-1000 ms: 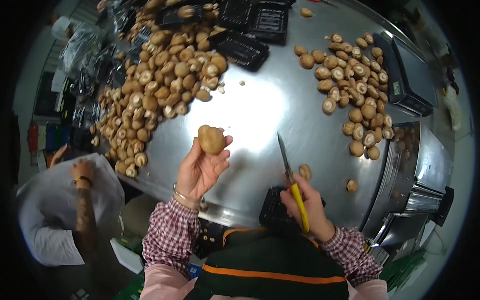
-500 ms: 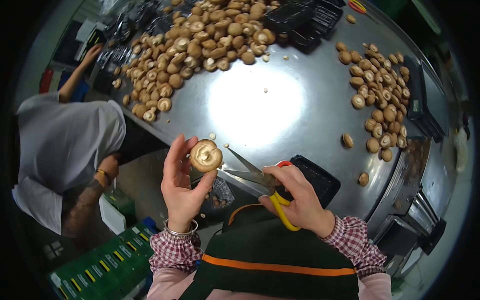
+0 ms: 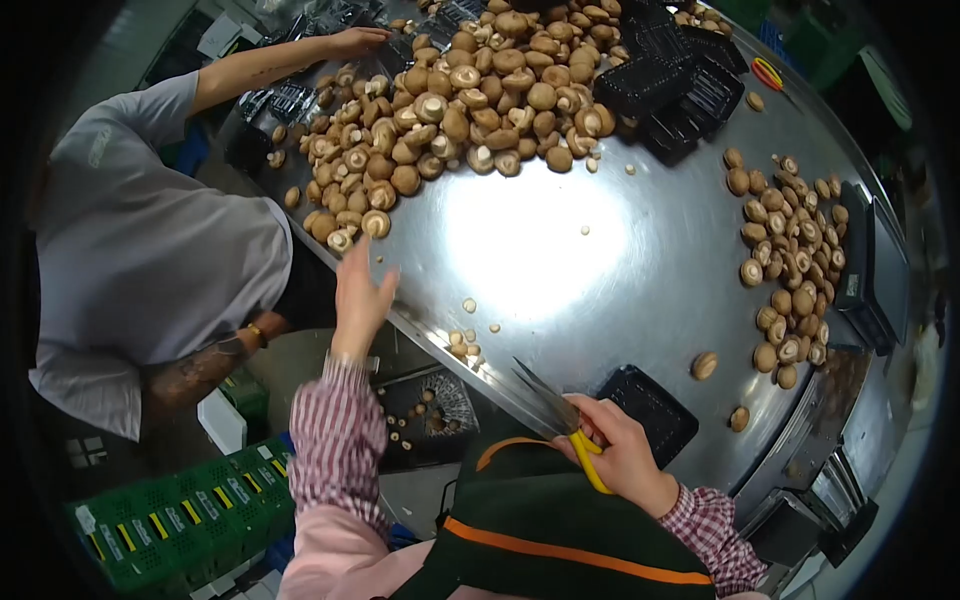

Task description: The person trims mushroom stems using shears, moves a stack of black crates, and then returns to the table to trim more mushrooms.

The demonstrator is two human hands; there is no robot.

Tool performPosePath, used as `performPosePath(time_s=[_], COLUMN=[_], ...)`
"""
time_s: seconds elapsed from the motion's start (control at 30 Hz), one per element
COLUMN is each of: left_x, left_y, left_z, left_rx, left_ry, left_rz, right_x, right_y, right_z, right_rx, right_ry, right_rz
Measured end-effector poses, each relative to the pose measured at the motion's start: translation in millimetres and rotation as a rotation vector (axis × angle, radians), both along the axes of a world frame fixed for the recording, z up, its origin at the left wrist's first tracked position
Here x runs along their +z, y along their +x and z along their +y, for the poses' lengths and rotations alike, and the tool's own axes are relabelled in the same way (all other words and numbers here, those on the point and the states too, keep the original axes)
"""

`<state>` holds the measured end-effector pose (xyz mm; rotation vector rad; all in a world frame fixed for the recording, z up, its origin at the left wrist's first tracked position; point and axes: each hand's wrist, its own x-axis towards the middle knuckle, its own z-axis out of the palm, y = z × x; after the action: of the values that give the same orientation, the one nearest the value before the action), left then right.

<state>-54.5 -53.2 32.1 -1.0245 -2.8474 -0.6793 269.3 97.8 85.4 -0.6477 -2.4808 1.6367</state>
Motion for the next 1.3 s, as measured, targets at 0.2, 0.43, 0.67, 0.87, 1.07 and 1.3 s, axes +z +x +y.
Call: performPosePath(time_s=[0.2, 0.43, 0.67, 0.87, 1.07, 1.3], left_x=[-75, 4, 70, 87, 98, 82], left_y=[-93, 1, 105, 136, 142, 134], left_z=[32, 25, 5, -17, -32, -35], left_rx=[0.211, -0.005, -0.211, -0.114, -0.12, 0.001], left_ry=[-0.372, 0.357, 0.27, 0.333, 0.399, 0.393], left_rz=[0.102, -0.813, -0.865, -1.103, -1.351, -1.466], right_x=[-6, -7, 13, 12, 10, -6], right_y=[-1, -7, -22, -18, -22, -15], right_z=[9, 35, 18, 8, 1, -15], right_rx=[-0.142, -0.108, 0.062, 0.21, 0.336, 0.321], right_ry=[-0.025, -0.018, 0.13, 0.241, 0.137, 0.006], right_rz=[-0.045, -0.069, 0.151, 0.106, 0.141, -0.067])
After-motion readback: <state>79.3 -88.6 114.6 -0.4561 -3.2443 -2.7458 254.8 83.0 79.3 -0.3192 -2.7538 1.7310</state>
